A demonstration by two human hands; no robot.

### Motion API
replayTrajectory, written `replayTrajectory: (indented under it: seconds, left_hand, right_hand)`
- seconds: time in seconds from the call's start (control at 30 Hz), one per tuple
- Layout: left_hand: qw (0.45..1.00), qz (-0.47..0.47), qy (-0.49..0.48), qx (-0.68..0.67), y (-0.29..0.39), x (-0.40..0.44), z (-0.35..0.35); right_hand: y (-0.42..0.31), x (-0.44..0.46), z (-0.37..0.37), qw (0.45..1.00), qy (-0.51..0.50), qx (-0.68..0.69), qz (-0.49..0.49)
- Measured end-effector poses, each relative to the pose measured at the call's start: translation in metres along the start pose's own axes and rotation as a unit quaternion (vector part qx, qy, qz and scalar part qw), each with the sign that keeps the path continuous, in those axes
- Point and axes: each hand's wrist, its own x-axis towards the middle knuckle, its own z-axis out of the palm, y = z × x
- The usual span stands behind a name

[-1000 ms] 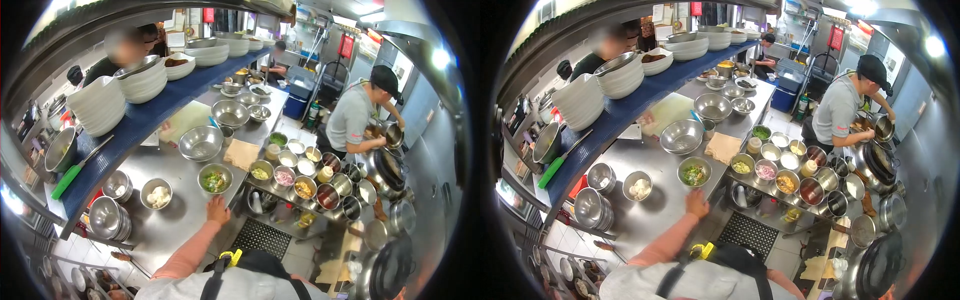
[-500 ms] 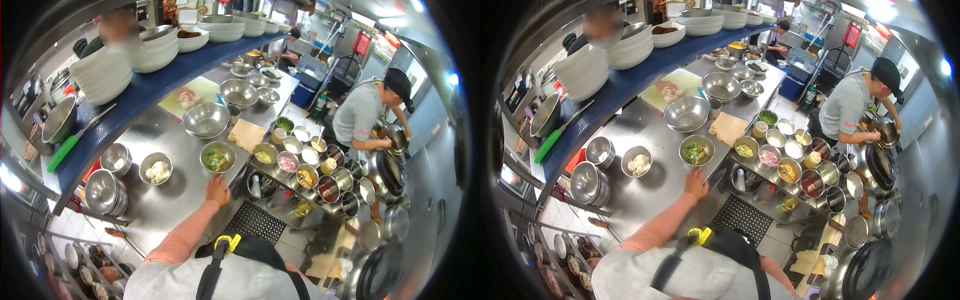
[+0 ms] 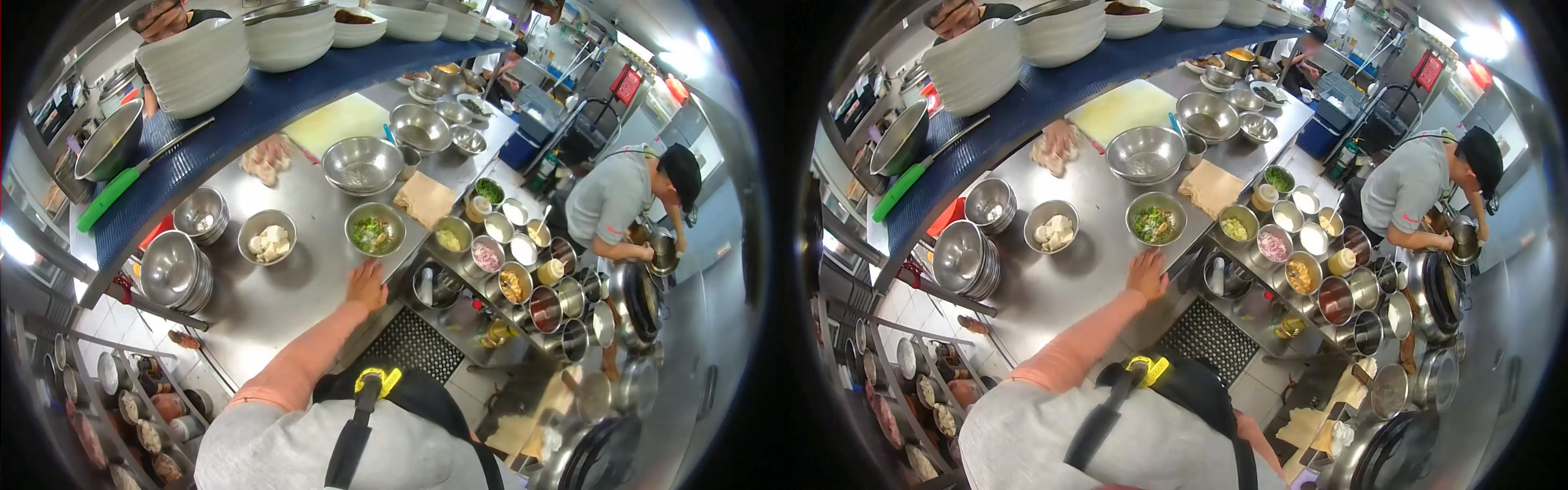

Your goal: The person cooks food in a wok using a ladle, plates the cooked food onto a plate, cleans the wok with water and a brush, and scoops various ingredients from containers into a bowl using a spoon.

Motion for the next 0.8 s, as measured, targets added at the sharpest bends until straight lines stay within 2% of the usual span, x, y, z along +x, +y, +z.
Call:
replayTrajectory:
  seconds: [0.2, 0.4, 0.43, 0.63, 0.8]
  left_hand:
    - [1.000, 0.007, 0.006, 0.001, -0.001, 0.000, -0.001]
    - [0.999, -0.026, -0.038, 0.012, 0.003, 0.003, -0.001]
    - [0.998, -0.029, -0.061, 0.019, 0.004, 0.004, -0.003]
    - [1.000, 0.012, -0.018, 0.016, -0.014, 0.002, 0.024]
    - [0.999, 0.000, -0.042, 0.019, 0.003, 0.005, 0.003]
  right_hand:
    - [0.005, 0.001, 0.003, 1.000, -0.004, -0.014, -0.003]
    - [0.007, 0.008, 0.018, 1.000, -0.012, -0.019, -0.013]
    - [0.006, 0.015, 0.023, 0.999, -0.013, -0.024, -0.020]
    - [-0.033, 0.051, 0.042, 0.997, -0.026, -0.020, -0.077]
    - [-0.029, 0.095, 0.053, 0.995, -0.071, 0.036, -0.054]
